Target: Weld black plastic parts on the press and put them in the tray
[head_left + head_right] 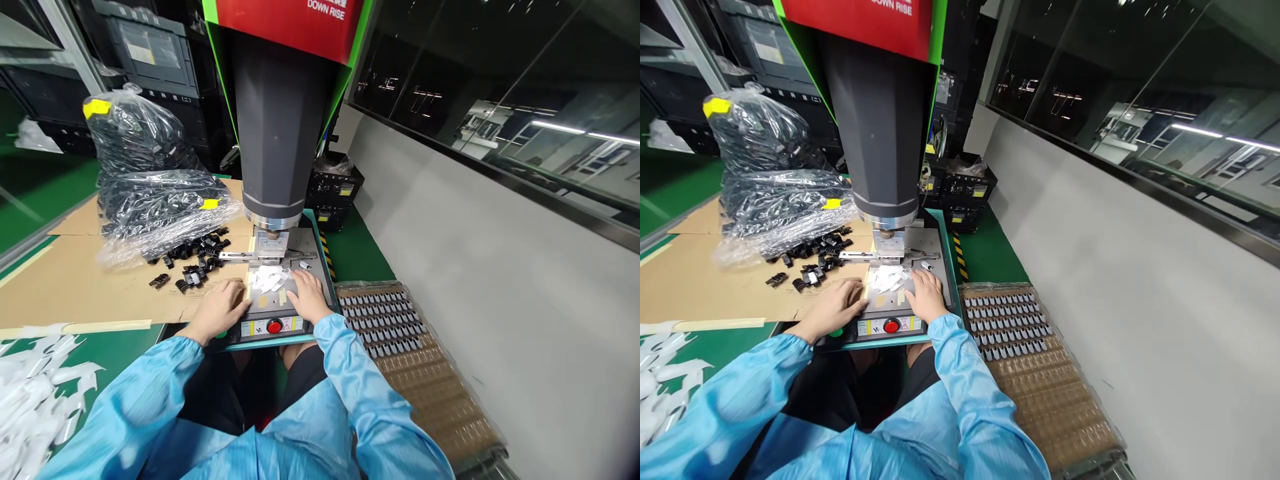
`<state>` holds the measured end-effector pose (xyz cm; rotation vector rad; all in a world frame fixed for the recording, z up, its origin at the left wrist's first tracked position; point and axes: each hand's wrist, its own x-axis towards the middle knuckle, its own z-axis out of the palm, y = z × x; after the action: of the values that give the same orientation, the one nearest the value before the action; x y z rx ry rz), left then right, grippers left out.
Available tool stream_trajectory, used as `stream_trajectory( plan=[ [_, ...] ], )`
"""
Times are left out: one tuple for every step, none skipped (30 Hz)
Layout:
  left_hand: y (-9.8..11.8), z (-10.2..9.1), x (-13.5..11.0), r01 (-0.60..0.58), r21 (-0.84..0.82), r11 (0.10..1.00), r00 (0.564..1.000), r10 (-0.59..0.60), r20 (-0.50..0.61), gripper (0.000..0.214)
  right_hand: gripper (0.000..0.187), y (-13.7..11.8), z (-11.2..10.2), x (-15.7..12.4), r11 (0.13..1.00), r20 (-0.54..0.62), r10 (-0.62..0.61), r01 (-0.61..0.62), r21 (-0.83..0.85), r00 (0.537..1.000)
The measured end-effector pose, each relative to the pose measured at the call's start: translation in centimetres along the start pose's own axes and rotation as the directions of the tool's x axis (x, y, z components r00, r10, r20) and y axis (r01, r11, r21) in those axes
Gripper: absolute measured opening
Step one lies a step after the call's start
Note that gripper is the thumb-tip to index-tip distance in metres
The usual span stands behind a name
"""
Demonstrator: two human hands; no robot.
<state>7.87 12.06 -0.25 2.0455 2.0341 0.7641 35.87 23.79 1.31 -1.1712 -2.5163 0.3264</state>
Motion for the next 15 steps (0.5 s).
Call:
stream_trajectory(
  plan=[
    [0.2, 0.5, 0.6, 0.012, 0.0, 1.0, 1.0, -0.012, -0.024, 0.042, 0.06, -0.3, 0.3, 0.3, 1.0, -0.004, -0.004, 0.004, -0.004, 1.0],
    [0.3, 0.9, 1.2, 0.024, -0.001, 1.0, 0.999, -0.024, -0.043, 0.039, 0.058, -0.5, 0.4, 0.5, 1.0, -0.012, -0.014, 0.014, -0.008, 1.0],
    [0.4, 1.3, 1.6, 0.032, -0.004, 0.999, 0.998, -0.032, -0.055, 0.036, 0.056, -0.7, 0.6, 0.5, 1.0, -0.021, -0.029, 0.029, -0.009, 0.999],
    [0.6, 1.7, 2.0, 0.036, -0.008, 0.999, 0.998, -0.036, -0.06, 0.034, 0.054, -0.9, 0.6, 0.4, 0.999, -0.029, -0.047, 0.047, -0.007, 0.998],
    [0.7, 2.0, 2.3, 0.036, -0.009, 0.999, 0.998, -0.037, -0.06, 0.032, 0.052, -0.9, 0.6, 0.2, 0.998, -0.036, -0.065, 0.065, -0.002, 0.997],
    [0.8, 2.3, 2.5, 0.035, -0.008, 0.999, 0.998, -0.035, -0.057, 0.03, 0.051, -1.0, 0.6, 0.1, 0.997, -0.04, -0.078, 0.078, 0.005, 0.996],
    [1.0, 2.4, 2.7, 0.032, -0.008, 0.999, 0.998, -0.033, -0.052, 0.029, 0.049, -1.0, 0.6, -0.1, 0.996, -0.041, -0.085, 0.086, 0.012, 0.996],
    [1.2, 2.5, 2.9, 0.031, -0.007, 1.0, 0.998, -0.031, -0.047, 0.028, 0.048, -1.0, 0.5, -0.2, 0.996, -0.039, -0.087, 0.088, 0.022, 0.995],
    [1.3, 2.6, 3.0, 0.03, -0.008, 1.0, 0.999, -0.03, -0.044, 0.027, 0.047, -1.0, 0.4, -0.2, 0.996, -0.039, -0.087, 0.088, 0.034, 0.995],
    [1.5, 2.6, 3.1, 0.03, -0.015, 0.999, 0.999, -0.03, -0.042, 0.027, 0.046, -0.9, 0.3, -0.2, 0.995, -0.041, -0.084, 0.086, 0.05, 0.996],
    [1.6, 2.6, 3.1, 0.029, -0.029, 0.999, 0.999, -0.03, -0.042, 0.027, 0.045, -0.8, 0.3, -0.1, 0.994, -0.049, -0.078, 0.082, 0.072, 0.996],
    [1.7, 2.5, 3.1, 0.03, -0.052, 0.998, 0.998, -0.033, -0.045, 0.028, 0.044, -0.7, 0.2, 0.0, 0.992, -0.062, -0.069, 0.075, 0.101, 0.996],
    [1.7, 2.4, 3.1, 0.033, -0.086, 0.996, 0.998, -0.038, -0.051, 0.029, 0.043, -0.6, 0.1, 0.2, 0.989, -0.08, -0.056, 0.067, 0.136, 0.995],
    [1.8, 2.2, 3.2, 0.042, -0.13, 0.991, 0.997, -0.05, -0.063, 0.03, 0.042, -0.4, -0.1, 0.5, 0.983, -0.102, -0.041, 0.058, 0.173, 0.994],
    [1.9, 2.0, 3.2, 0.059, -0.183, 0.981, 0.994, -0.075, -0.082, 0.031, 0.041, -0.3, -0.2, 0.9, 0.977, -0.124, -0.024, 0.05, 0.21, 0.992]
  ],
)
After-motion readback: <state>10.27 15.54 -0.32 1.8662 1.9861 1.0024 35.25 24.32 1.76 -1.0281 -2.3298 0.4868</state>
